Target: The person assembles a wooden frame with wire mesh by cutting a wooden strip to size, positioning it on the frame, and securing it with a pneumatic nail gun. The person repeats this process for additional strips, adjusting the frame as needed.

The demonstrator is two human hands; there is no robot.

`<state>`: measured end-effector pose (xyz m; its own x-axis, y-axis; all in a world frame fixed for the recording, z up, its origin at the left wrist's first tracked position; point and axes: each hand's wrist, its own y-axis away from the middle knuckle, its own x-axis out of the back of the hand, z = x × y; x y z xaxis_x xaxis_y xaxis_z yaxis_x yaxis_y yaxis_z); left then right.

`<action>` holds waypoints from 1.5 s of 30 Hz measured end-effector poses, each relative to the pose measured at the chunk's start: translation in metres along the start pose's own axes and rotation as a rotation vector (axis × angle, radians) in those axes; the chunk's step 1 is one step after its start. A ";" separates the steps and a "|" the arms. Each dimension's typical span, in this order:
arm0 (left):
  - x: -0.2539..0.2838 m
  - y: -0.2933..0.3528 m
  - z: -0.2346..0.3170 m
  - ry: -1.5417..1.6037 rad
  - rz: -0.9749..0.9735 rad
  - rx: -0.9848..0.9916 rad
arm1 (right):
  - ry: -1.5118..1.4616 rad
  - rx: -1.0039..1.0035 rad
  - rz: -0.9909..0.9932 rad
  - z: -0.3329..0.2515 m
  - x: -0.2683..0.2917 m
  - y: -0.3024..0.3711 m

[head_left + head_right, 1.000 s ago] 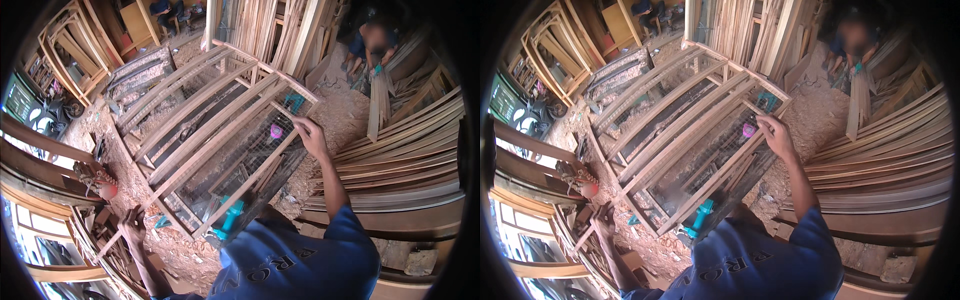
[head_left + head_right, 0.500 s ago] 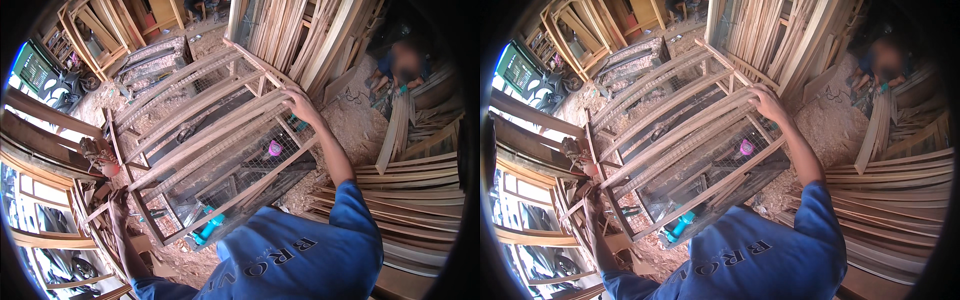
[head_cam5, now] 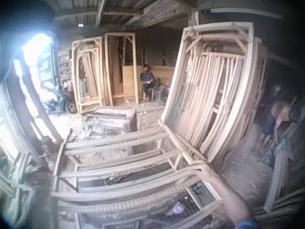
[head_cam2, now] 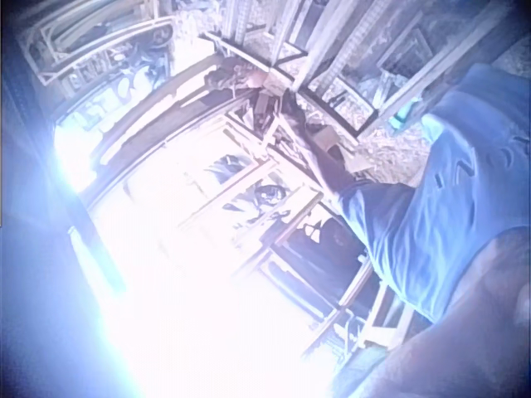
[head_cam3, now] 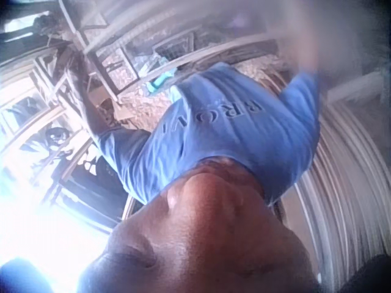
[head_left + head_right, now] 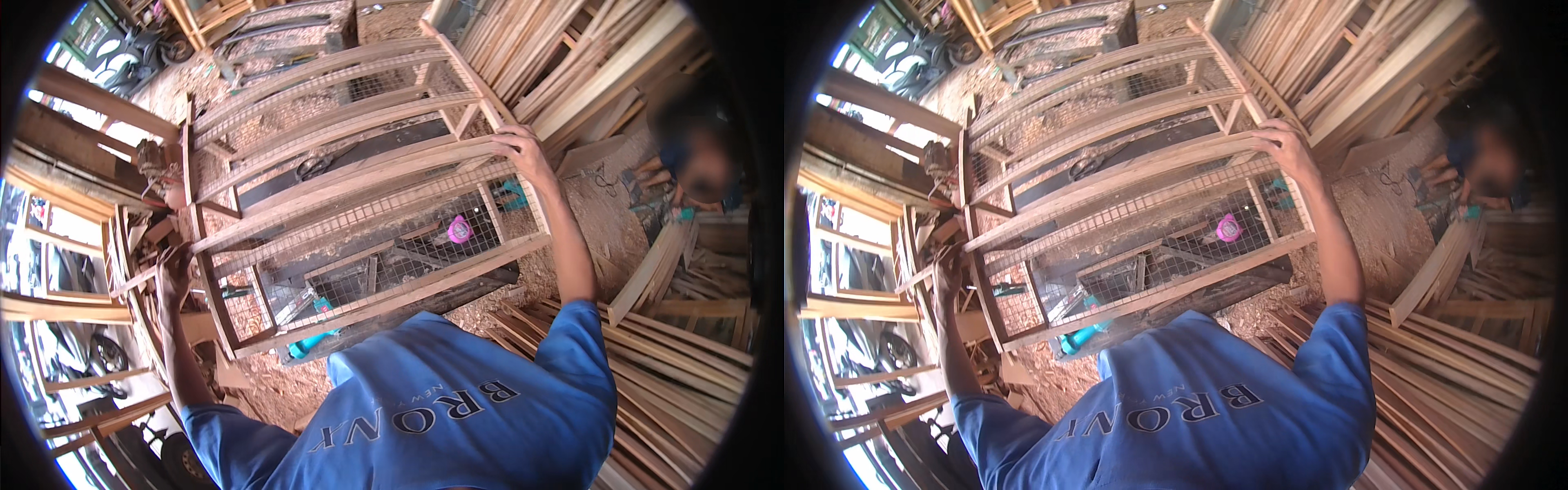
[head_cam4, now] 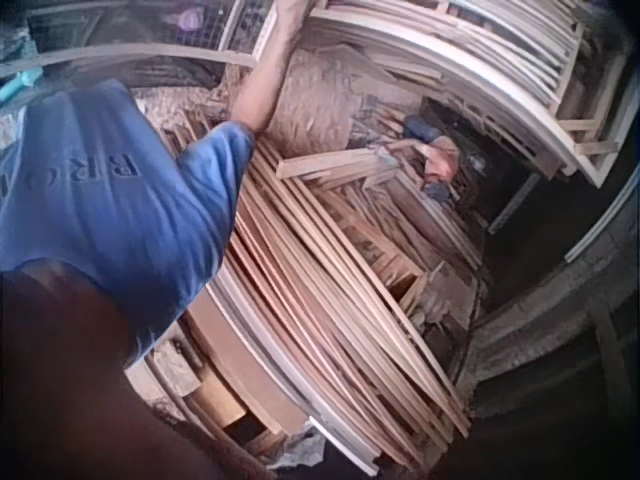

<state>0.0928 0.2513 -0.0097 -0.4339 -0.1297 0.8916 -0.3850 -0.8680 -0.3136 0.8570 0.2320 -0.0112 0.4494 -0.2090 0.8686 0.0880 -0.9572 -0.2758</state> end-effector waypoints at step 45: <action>-0.052 -0.023 0.106 -0.083 -0.032 -0.035 | 0.108 0.045 -0.024 -0.025 0.005 0.001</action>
<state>0.2103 0.2270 -0.0141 -0.3527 -0.1427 0.9248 -0.4261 -0.8554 -0.2945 0.8366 0.2249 0.0032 0.3481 -0.2090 0.9139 0.1384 -0.9527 -0.2706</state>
